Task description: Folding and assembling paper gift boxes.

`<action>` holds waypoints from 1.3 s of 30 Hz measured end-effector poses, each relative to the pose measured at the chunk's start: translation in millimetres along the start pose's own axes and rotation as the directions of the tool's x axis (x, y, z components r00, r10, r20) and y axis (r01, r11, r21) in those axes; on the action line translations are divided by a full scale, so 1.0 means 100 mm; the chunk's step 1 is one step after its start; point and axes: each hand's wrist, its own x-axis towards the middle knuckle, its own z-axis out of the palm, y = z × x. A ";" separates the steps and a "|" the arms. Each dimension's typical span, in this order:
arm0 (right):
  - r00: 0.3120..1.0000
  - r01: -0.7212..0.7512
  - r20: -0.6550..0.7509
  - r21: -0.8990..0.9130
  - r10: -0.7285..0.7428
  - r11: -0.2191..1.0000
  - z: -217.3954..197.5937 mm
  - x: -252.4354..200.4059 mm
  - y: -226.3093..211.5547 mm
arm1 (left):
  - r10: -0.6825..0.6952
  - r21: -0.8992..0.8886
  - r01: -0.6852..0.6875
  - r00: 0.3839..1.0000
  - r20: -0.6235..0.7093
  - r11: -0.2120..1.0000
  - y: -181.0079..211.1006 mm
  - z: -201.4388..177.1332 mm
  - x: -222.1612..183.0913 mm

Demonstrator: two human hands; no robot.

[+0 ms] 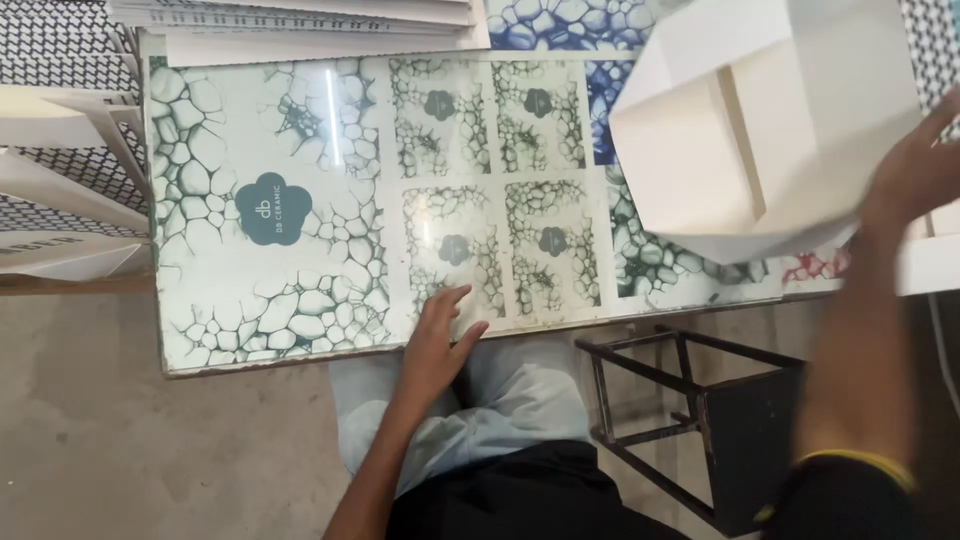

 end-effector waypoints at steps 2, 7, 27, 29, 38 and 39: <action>0.982 0.165 -0.120 0.160 -0.146 0.973 0.03 -0.51 -0.21 | -0.052 -0.041 0.051 0.998 -0.020 0.998 -0.06 0.02 0.00; 0.923 0.300 0.309 -0.201 -0.230 0.933 0.07 -1.34 -0.57 | -0.144 -0.115 0.142 0.989 -0.014 0.983 -0.13 0.03 -0.06; 0.785 0.538 0.464 -0.179 -0.411 0.824 0.73 -1.28 -0.73 | 0.258 0.393 -0.149 0.935 -0.243 0.908 -0.35 -1.22 1.92; 0.764 0.571 0.439 -0.122 -0.472 0.812 0.71 -1.44 -0.71 | 0.342 0.519 -0.163 0.900 -0.270 0.839 -0.23 -1.52 2.56; 0.677 0.319 0.603 0.276 -0.421 0.907 -0.18 -2.89 -1.20 | 0.642 0.872 -0.139 0.732 -0.229 0.469 -0.73 -2.27 4.79; 0.640 0.264 0.641 0.336 -0.425 0.904 -0.27 -3.06 -1.16 | 0.681 0.905 -0.120 0.700 -0.214 0.408 -0.86 -2.29 4.94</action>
